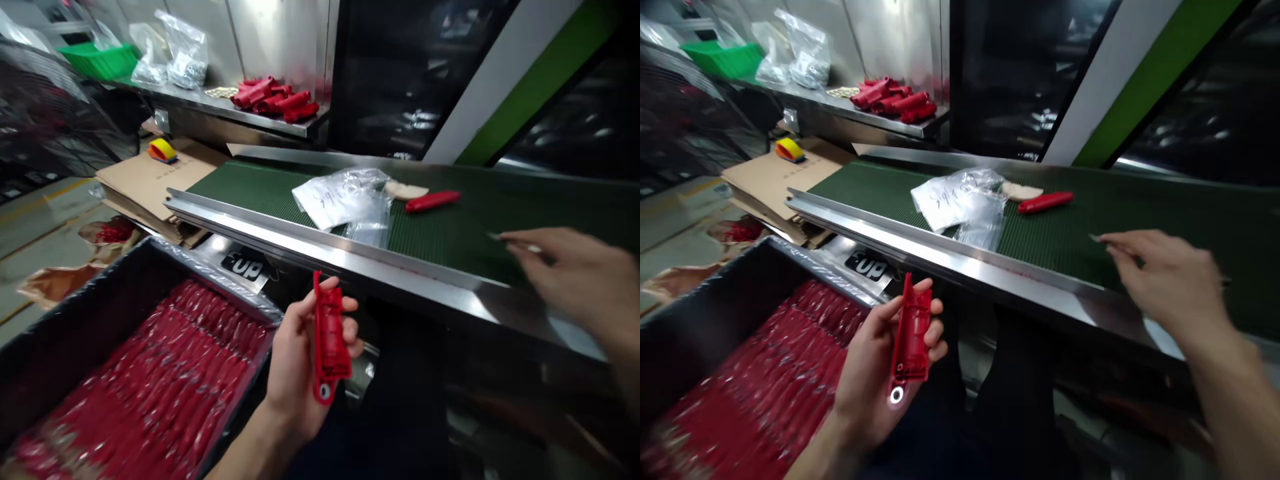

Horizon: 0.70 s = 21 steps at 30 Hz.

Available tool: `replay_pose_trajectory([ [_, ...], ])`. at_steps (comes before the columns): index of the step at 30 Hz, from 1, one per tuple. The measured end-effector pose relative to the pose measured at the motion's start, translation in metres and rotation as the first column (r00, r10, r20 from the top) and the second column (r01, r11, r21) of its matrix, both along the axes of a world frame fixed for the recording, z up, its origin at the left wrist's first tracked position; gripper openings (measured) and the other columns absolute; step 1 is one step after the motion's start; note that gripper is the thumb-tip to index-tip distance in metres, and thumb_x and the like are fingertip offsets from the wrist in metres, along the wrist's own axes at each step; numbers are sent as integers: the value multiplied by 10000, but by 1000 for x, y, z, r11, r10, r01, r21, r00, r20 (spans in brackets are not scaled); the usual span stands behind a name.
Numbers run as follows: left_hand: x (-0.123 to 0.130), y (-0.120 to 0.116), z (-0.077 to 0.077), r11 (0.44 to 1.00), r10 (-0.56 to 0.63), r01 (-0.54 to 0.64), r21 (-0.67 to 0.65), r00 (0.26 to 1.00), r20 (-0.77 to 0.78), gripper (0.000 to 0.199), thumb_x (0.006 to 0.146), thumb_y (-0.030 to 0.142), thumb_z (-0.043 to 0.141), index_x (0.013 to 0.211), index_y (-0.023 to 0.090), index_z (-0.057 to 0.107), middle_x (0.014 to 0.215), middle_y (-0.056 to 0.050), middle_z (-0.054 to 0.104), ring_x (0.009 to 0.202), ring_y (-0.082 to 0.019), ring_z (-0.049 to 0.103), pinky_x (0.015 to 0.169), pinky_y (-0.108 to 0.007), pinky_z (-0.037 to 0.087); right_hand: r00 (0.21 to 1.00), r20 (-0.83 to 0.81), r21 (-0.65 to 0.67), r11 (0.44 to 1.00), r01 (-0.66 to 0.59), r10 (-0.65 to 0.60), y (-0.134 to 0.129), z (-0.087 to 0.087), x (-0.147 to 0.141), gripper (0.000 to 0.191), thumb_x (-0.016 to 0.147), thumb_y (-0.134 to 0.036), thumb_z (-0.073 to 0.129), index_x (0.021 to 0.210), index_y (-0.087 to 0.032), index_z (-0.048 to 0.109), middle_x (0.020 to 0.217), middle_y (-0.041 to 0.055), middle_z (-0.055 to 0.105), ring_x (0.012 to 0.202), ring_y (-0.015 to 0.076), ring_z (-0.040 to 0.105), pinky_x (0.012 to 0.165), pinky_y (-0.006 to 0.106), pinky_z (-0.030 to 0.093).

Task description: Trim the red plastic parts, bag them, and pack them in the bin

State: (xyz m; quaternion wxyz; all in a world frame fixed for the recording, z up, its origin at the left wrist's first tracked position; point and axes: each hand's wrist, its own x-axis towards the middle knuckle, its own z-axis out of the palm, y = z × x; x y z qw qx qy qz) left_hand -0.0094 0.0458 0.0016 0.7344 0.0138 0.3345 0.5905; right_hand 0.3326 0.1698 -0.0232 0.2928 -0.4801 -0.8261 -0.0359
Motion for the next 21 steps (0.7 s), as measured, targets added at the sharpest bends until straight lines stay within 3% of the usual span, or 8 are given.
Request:
replay_pose_trajectory([
  [3,-6,-4,-11,1000,9,-13,-23,989,-146,226,932,269,532,1148,205,544,913,-31,576,693,-116,527,624,-237,458,984,154,10,996,86,-87,22,12,-9,247,891,-334,576,905,-171,762,897,86,730,762,241,694,576,324,481],
  [5,-9,-6,-20,999,-4,-5,-45,978,-209,212,902,262,596,1099,237,522,912,-1,560,694,-106,528,603,-215,448,977,193,13,996,86,-87,26,17,-31,233,882,-293,588,928,-133,752,990,143,716,846,299,687,656,420,520],
  [7,-12,-7,-26,997,-4,-16,-77,968,-252,259,862,259,658,1067,240,501,930,2,573,680,-99,533,582,-202,437,984,174,-24,999,28,-23,19,23,-66,232,906,-243,554,1023,-123,715,1064,159,694,947,294,668,780,475,535],
  [9,-15,-7,-28,995,12,-39,-97,965,-264,322,826,251,701,1070,238,491,946,-11,598,681,-105,542,592,-209,450,985,127,-131,987,-97,114,4,29,-110,217,934,-217,524,1065,-152,685,1033,105,703,932,209,671,820,382,552],
  [11,-19,-6,-25,992,34,-64,-113,967,-251,339,828,253,696,1099,241,492,938,-23,615,708,-120,554,618,-223,469,959,72,-266,932,-247,274,-17,36,-155,191,951,-210,511,1044,-200,678,984,42,711,892,141,669,784,269,554],
  [14,-27,-4,-20,982,124,-145,-122,978,-165,309,851,231,625,1137,231,510,919,-40,626,803,-154,589,706,-255,494,891,-100,-441,783,-439,443,-48,42,-205,173,951,-209,528,1063,-231,658,941,-6,709,824,85,667,725,175,541],
  [17,-35,-3,-21,974,199,-206,-94,977,-74,291,837,191,563,1126,211,554,947,-59,632,885,-189,611,803,-304,496,829,-282,-506,659,-557,483,-64,40,-222,240,945,-190,533,1169,-235,608,969,8,704,833,97,678,726,183,549],
  [21,-42,-3,-23,970,232,-237,-58,970,-76,295,844,141,559,1132,199,581,1036,-68,635,932,-184,606,876,-307,482,855,-256,-652,573,-497,451,-70,31,-222,448,902,-259,624,1322,-270,469,1054,12,708,911,120,707,760,171,584],
])
